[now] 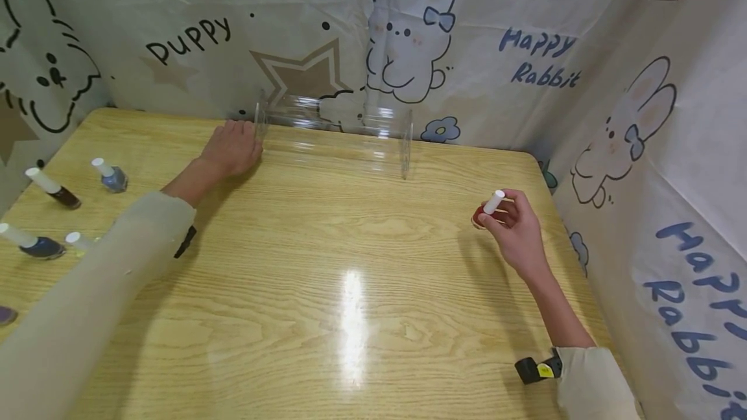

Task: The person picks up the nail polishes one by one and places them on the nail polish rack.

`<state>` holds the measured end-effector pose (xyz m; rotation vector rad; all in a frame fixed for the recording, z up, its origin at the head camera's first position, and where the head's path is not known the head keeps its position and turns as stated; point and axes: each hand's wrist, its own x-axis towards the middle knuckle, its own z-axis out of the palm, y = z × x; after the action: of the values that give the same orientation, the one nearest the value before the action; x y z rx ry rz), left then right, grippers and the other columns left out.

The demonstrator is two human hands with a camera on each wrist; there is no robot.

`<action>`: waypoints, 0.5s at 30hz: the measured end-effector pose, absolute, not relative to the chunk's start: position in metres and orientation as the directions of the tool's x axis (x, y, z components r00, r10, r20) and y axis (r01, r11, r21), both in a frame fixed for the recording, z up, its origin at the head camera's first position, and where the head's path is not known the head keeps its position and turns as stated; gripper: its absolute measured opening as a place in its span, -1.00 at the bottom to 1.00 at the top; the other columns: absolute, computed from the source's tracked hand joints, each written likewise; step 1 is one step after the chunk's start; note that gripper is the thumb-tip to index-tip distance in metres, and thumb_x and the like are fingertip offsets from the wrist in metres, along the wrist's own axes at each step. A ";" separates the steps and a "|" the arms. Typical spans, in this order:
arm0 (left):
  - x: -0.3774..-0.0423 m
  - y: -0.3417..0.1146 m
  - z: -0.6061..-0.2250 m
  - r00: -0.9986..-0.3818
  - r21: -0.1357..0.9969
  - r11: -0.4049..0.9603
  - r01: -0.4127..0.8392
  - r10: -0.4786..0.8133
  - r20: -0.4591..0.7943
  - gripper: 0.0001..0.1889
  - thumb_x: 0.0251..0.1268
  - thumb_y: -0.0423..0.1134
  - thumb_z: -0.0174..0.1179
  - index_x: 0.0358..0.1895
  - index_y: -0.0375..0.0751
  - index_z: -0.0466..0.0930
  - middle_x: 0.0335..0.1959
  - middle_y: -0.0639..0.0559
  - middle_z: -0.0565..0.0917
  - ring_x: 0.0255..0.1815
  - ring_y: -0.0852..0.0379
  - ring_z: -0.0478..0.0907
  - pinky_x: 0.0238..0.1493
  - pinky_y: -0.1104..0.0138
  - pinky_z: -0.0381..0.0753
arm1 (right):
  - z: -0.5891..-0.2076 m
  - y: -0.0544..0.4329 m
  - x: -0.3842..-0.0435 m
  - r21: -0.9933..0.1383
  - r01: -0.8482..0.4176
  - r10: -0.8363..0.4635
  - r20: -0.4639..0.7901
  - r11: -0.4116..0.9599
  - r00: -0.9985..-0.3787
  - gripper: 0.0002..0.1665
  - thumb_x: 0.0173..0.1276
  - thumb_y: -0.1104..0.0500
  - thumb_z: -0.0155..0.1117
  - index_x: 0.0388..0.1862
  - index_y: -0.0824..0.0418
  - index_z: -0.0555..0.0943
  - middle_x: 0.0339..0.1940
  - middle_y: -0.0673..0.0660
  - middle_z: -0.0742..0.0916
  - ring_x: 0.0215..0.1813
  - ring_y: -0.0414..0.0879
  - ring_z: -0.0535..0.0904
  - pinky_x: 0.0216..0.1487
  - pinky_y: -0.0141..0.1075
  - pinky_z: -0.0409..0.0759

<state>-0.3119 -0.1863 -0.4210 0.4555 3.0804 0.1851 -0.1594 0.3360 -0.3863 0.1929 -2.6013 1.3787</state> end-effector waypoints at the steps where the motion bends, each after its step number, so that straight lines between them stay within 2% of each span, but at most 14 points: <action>1: -0.312 -0.186 -0.421 -0.957 0.119 0.951 0.286 0.289 -0.008 -0.68 0.60 -0.21 -0.33 -0.06 -0.50 0.22 -0.07 -0.39 0.38 0.01 -0.32 0.28 0.03 -0.09 0.31 | -0.384 0.333 -0.162 -0.800 -0.211 -0.033 0.233 0.562 -0.972 -0.53 0.42 0.38 0.27 0.23 0.31 0.35 -0.01 0.12 0.65 -0.10 -0.36 0.62 -0.09 -0.55 0.55; 7: -0.311 -0.186 -0.419 -0.958 0.108 0.953 0.283 0.286 -0.009 -0.68 0.60 -0.21 -0.32 -0.05 -0.49 0.22 -0.06 -0.38 0.39 0.01 -0.31 0.29 0.04 -0.09 0.31 | -0.376 0.311 -0.175 -0.822 -0.251 -0.085 0.242 0.511 -0.967 -0.55 0.43 0.35 0.26 0.22 0.29 0.34 -0.03 0.10 0.65 -0.09 -0.28 0.64 -0.09 -0.51 0.58; 12: -0.311 -0.185 -0.420 -0.958 0.118 0.952 0.282 0.286 -0.015 -0.68 0.61 -0.20 -0.32 -0.04 -0.49 0.22 -0.06 -0.37 0.37 0.01 -0.30 0.28 0.06 -0.10 0.30 | -0.367 0.293 -0.187 -0.837 -0.293 -0.137 0.259 0.462 -0.956 -0.54 0.40 0.42 0.26 0.20 0.29 0.35 -0.04 0.23 0.66 -0.08 -0.18 0.66 -0.07 -0.47 0.60; 15: -0.312 -0.185 -0.421 -0.958 0.114 0.953 0.282 0.285 -0.012 -0.68 0.61 -0.20 -0.32 -0.06 -0.49 0.22 -0.08 -0.37 0.37 0.00 -0.31 0.28 0.05 -0.09 0.31 | -0.359 0.282 -0.194 -0.840 -0.305 -0.164 0.258 0.449 -0.952 -0.52 0.39 0.45 0.25 0.21 0.31 0.35 -0.02 0.31 0.65 -0.08 -0.22 0.66 -0.06 -0.47 0.59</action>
<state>-0.3117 -0.1854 -0.4209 0.4472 3.0757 0.1729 -0.1940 0.2824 -0.3595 0.4156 -2.5529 1.5238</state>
